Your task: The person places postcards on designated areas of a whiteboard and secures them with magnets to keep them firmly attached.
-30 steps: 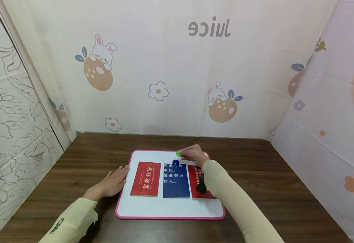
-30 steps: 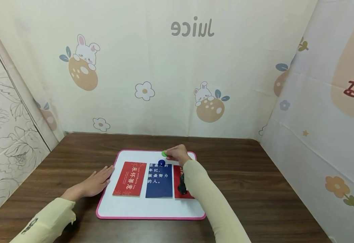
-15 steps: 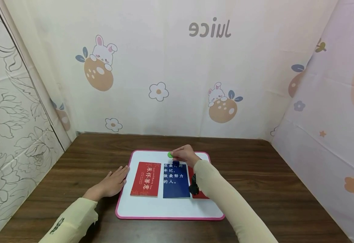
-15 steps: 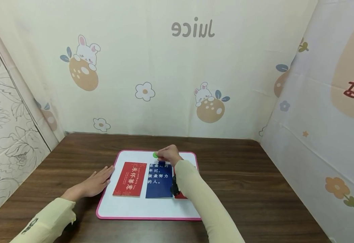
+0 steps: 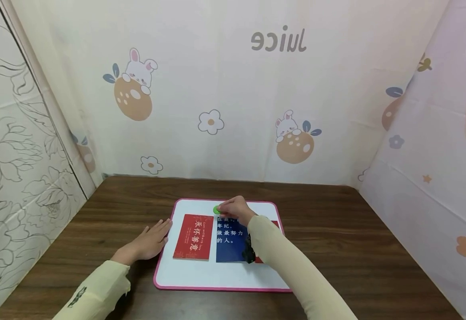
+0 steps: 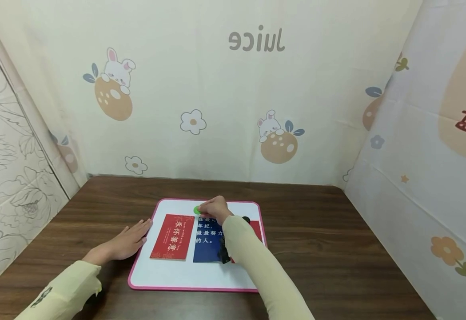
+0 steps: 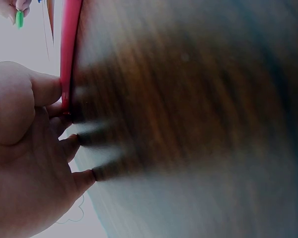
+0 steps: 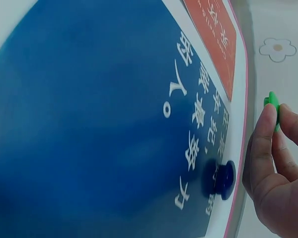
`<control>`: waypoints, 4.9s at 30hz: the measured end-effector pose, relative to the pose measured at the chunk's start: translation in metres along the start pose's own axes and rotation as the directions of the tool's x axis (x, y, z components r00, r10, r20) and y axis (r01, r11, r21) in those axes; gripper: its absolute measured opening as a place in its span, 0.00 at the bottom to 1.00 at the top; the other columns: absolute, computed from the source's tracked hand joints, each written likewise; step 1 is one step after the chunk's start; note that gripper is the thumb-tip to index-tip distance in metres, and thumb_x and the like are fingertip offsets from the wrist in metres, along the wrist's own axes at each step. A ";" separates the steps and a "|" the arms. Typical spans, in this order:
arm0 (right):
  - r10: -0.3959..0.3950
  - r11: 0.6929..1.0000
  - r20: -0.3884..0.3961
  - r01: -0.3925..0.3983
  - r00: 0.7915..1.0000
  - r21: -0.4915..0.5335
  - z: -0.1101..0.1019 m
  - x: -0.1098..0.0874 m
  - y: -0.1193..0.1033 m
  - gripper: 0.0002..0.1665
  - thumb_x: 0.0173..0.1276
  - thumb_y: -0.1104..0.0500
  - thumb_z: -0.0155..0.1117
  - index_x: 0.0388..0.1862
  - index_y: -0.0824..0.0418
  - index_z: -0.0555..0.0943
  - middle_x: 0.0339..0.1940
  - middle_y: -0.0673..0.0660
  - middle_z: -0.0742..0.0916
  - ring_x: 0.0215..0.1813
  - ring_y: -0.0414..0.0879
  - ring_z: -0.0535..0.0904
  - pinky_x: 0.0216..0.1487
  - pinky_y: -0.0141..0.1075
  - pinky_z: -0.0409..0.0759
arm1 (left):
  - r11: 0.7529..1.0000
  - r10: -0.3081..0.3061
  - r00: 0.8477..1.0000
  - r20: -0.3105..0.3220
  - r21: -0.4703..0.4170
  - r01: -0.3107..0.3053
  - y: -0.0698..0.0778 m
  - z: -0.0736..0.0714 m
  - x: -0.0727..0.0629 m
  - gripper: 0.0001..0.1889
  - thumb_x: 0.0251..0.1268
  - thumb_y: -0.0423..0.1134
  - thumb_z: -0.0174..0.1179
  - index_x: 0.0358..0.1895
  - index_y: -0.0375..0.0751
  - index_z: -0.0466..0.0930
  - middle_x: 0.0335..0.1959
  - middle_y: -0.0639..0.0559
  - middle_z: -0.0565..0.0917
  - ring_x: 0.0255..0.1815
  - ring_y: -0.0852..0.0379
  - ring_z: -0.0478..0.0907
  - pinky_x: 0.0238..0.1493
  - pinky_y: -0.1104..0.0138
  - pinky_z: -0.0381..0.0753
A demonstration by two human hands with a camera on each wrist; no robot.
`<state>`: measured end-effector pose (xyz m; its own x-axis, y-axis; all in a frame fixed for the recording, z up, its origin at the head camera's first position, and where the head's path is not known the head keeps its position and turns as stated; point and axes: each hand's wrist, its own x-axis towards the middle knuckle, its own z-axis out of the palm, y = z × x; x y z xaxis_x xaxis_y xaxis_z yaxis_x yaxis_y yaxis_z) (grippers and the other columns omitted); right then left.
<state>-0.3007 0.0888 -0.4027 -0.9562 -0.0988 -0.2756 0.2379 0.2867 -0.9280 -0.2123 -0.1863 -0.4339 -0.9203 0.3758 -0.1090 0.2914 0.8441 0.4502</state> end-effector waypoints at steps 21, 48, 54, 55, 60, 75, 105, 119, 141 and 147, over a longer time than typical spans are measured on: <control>-0.005 1.000 0.023 0.005 1.000 0.002 0.033 0.005 -0.010 0.11 0.63 0.65 0.67 0.42 0.71 0.83 0.37 0.62 0.85 0.32 0.47 0.85 0.41 0.37 0.82 | 1.000 -0.018 1.000 0.005 -0.003 0.018 0.000 0.001 0.000 0.31 0.72 0.37 0.50 0.73 0.31 0.53 0.73 0.34 0.54 0.74 0.35 0.45 0.66 0.36 0.40; -0.058 0.984 0.018 0.060 0.998 -0.171 0.056 0.022 -0.011 0.08 0.62 0.66 0.67 0.39 0.71 0.85 0.31 0.60 0.85 0.26 0.47 0.84 0.32 0.35 0.82 | 1.000 -0.019 1.000 0.001 0.011 0.019 -0.003 -0.001 0.002 0.31 0.72 0.38 0.50 0.73 0.31 0.53 0.73 0.35 0.55 0.74 0.36 0.45 0.67 0.37 0.40; -0.075 0.968 0.009 0.075 0.997 -0.240 0.061 0.023 -0.011 0.07 0.61 0.65 0.68 0.36 0.70 0.85 0.29 0.59 0.85 0.25 0.46 0.83 0.28 0.32 0.81 | 1.000 -0.024 1.000 0.000 0.016 0.024 -0.002 -0.001 0.002 0.31 0.72 0.38 0.50 0.73 0.31 0.53 0.73 0.35 0.55 0.74 0.36 0.45 0.67 0.37 0.40; -0.076 0.966 0.007 0.075 0.997 -0.248 0.062 0.023 -0.012 0.07 0.61 0.65 0.68 0.36 0.69 0.85 0.29 0.59 0.84 0.25 0.47 0.83 0.28 0.32 0.81 | 1.000 -0.024 1.000 0.000 0.017 0.024 -0.002 -0.001 0.002 0.31 0.72 0.38 0.50 0.73 0.31 0.52 0.73 0.35 0.55 0.74 0.36 0.45 0.67 0.37 0.40; -0.068 0.963 0.001 0.066 0.998 -0.262 0.065 0.025 -0.012 0.06 0.62 0.65 0.68 0.34 0.69 0.84 0.29 0.59 0.84 0.25 0.47 0.83 0.28 0.32 0.81 | 1.000 -0.021 1.000 -0.001 0.012 0.021 -0.001 0.000 0.003 0.31 0.72 0.38 0.49 0.73 0.31 0.52 0.73 0.35 0.55 0.74 0.36 0.45 0.67 0.37 0.40; -0.084 0.943 -0.007 0.077 0.996 -0.324 0.068 0.027 -0.012 0.06 0.62 0.65 0.68 0.32 0.69 0.84 0.28 0.59 0.82 0.26 0.47 0.82 0.29 0.32 0.81 | 0.999 -0.032 0.999 0.005 0.014 0.032 -0.002 0.000 0.002 0.31 0.72 0.38 0.49 0.73 0.31 0.52 0.74 0.35 0.54 0.74 0.36 0.44 0.67 0.37 0.40; -0.090 0.884 -0.044 0.059 0.995 -0.463 0.069 0.025 -0.017 0.07 0.61 0.63 0.69 0.31 0.69 0.83 0.25 0.58 0.82 0.25 0.47 0.79 0.32 0.34 0.80 | 0.998 -0.046 0.999 0.010 0.030 0.046 0.001 -0.001 0.005 0.32 0.71 0.39 0.51 0.74 0.33 0.51 0.74 0.36 0.54 0.74 0.36 0.44 0.67 0.37 0.39; -0.124 0.891 -0.020 0.103 0.992 -0.443 0.063 0.014 -0.013 0.09 0.63 0.62 0.68 0.34 0.69 0.84 0.26 0.57 0.82 0.27 0.47 0.79 0.30 0.33 0.79 | 0.998 -0.046 0.999 0.007 0.032 0.045 0.003 0.004 0.004 0.33 0.70 0.40 0.52 0.74 0.33 0.52 0.74 0.36 0.54 0.74 0.36 0.45 0.67 0.37 0.40; -0.158 0.901 0.049 0.164 0.986 -0.401 0.038 -0.006 -0.022 0.08 0.64 0.65 0.65 0.39 0.70 0.85 0.35 0.59 0.85 0.35 0.52 0.84 0.39 0.38 0.82 | 1.000 -0.011 1.000 0.006 0.011 0.011 0.002 -0.002 0.000 0.31 0.70 0.37 0.51 0.72 0.30 0.54 0.72 0.33 0.56 0.73 0.33 0.47 0.65 0.35 0.43; -0.197 0.888 0.065 0.206 0.978 -0.410 0.023 -0.012 -0.021 0.10 0.65 0.64 0.64 0.42 0.70 0.84 0.37 0.60 0.86 0.37 0.54 0.84 0.43 0.42 0.82 | 1.000 -0.007 1.000 0.006 0.006 0.007 0.000 -0.002 0.000 0.31 0.70 0.37 0.51 0.72 0.30 0.54 0.72 0.32 0.56 0.73 0.33 0.46 0.65 0.35 0.43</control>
<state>-0.2901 0.0621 -0.3859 -0.9711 -0.2154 -0.1031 -0.0559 0.6250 -0.7786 -0.2131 -0.1876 -0.4319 -0.9208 0.3720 -0.1176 0.2862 0.8489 0.4443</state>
